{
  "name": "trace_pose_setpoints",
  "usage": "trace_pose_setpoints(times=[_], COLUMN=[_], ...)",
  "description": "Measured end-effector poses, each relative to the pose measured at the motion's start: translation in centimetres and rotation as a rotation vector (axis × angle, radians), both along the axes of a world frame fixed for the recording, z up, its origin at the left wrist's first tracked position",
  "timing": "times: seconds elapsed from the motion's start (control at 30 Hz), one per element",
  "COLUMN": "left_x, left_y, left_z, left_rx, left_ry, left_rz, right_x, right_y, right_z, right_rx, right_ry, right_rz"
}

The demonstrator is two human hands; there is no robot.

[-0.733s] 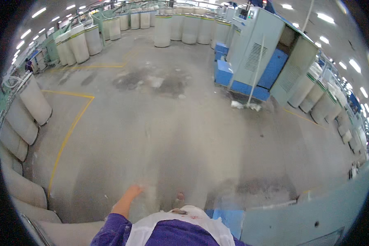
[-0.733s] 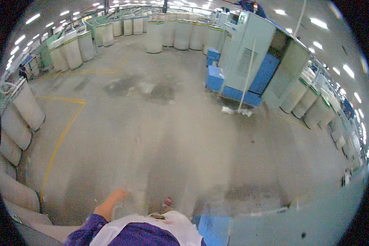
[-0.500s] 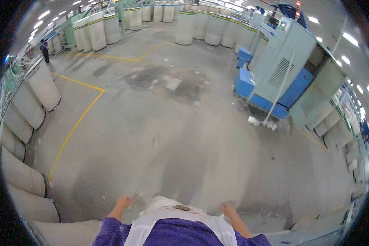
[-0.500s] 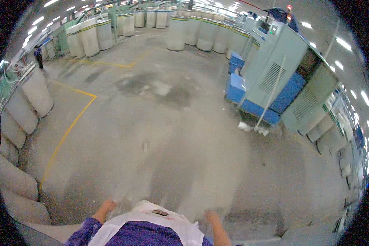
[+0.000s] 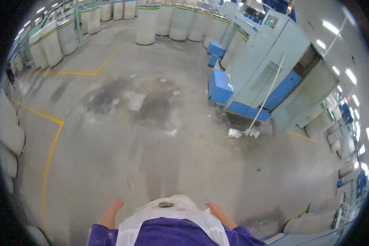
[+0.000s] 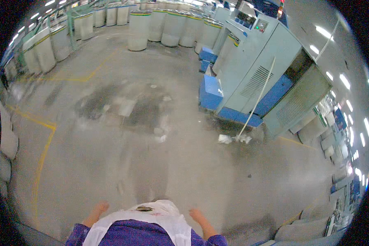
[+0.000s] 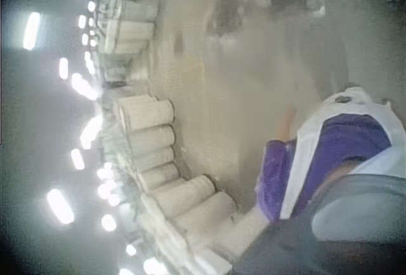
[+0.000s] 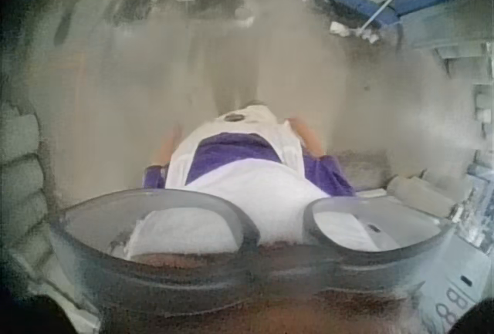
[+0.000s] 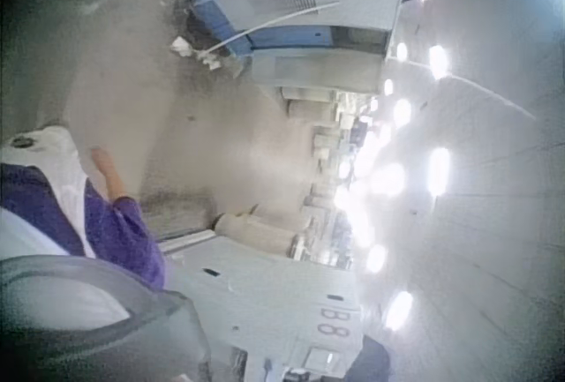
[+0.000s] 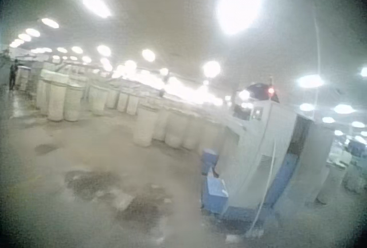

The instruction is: The person walks between rows of large white textile bobbins, removes metal lids, and places bobbins into a machine. They use a stick to guide the thread and later use a small tool to adjust the machine's internal components.

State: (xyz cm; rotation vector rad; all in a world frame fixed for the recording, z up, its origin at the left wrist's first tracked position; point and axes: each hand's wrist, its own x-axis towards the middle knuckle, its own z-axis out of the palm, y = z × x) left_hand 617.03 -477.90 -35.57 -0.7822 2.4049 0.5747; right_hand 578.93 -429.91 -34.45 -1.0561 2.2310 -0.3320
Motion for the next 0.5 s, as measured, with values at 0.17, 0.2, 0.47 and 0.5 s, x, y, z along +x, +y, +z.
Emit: trace_pose_setpoints(times=[0.17,0.2,0.47,0.5], left_x=[-26.2,-30.4,-49.3,-50.1], left_y=[-16.2,-18.1,-27.5,-28.9], left_z=[6.0,6.5,4.1,3.4], left_rx=[0.028,0.022,0.215,0.285], left_ry=[0.014,0.071,0.388,0.307], left_rz=[0.217,0.209,0.406,0.476], right_x=[-4.4,-5.8,-34.2,-39.1], right_y=[1.1,0.3,-25.2,-30.4], right_z=[-2.1,-2.3,-3.0,-1.7], right_rx=[0.494,0.478,0.487,0.28], right_ry=[-0.25,-0.197,-0.18,-0.103], right_rz=[-0.379,-0.515,0.018,-0.163])
